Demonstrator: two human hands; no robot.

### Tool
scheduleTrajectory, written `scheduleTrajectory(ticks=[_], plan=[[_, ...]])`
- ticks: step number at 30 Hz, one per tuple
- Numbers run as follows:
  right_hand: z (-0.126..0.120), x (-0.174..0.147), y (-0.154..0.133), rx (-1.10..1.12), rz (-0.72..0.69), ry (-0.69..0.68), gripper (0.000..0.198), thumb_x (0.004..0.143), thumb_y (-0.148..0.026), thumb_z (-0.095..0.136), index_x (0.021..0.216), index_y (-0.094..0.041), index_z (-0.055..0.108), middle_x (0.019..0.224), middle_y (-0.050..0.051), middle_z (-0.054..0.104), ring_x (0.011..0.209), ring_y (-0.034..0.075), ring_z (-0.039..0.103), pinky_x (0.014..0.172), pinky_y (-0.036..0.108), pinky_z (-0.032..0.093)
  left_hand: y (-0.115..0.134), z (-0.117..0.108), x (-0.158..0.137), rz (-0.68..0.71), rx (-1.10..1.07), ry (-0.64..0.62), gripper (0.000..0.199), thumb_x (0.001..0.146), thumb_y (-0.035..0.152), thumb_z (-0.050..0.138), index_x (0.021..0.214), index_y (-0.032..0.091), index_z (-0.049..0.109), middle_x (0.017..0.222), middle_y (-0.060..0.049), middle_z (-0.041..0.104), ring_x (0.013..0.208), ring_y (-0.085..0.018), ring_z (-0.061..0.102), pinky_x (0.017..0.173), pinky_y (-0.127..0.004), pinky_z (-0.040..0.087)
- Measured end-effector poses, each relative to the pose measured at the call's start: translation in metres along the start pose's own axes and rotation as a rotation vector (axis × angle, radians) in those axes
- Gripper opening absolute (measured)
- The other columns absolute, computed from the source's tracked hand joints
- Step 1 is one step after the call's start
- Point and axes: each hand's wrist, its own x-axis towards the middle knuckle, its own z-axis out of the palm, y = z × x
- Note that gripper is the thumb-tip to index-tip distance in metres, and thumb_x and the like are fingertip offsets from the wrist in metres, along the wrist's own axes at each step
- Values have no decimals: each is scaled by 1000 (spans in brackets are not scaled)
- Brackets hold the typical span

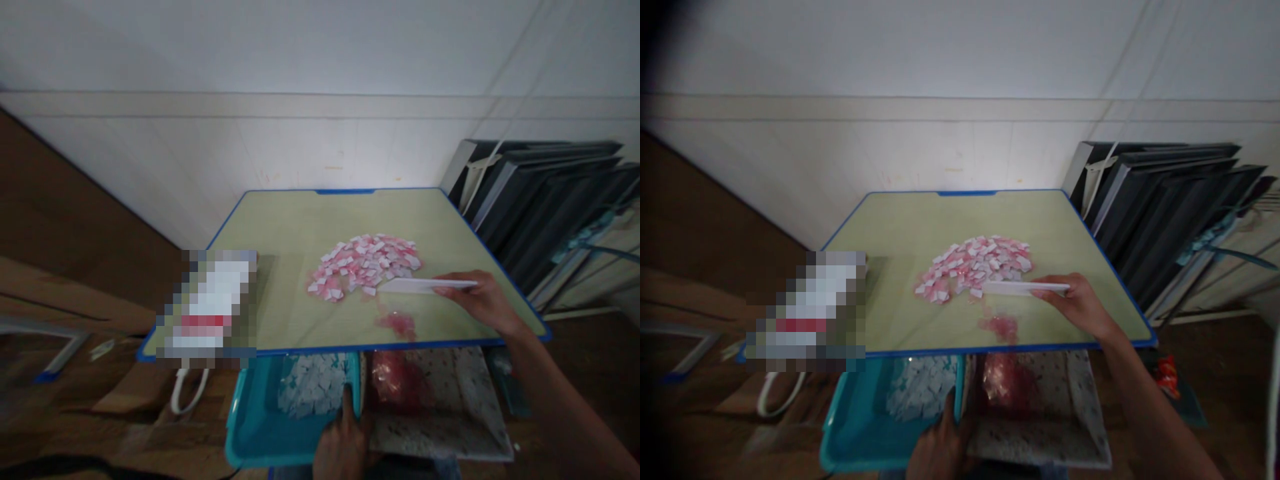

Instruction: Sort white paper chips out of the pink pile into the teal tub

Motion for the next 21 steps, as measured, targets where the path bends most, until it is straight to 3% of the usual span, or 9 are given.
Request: scheduleTrajectory(ticks=[6, 15, 21], plan=[[1, 2, -3, -31, -46, 70, 21, 77, -34, 54, 86, -22, 69, 82, 2, 71, 64, 18, 65, 57, 27, 50, 1, -2, 1, -4, -20, -30, 59, 57, 44, 66, 113, 35, 51, 134, -15, 37, 80, -22, 63, 68, -34, 52], [0, -1, -14, -33, -83, -49, 20, 77, -33, 55, 87, -24, 70, 80, 2, 71, 65, 19, 66, 57, 27, 51, 1, -6, 2, -5, -18, -121, 59, 60, 40, 65, 116, 37, 47, 137, -15, 32, 83, -23, 62, 70, -34, 51], [7, 5, -11, -9, -96, 26, 23, 79, -32, 53, 93, -22, 68, 91, 3, 70, 76, 22, 66, 67, 33, 52, 1, -6, 3, -16, -25, -145, 57, 62, 40, 64, 116, 37, 47, 138, -15, 29, 85, -23, 61, 71, -34, 51]])
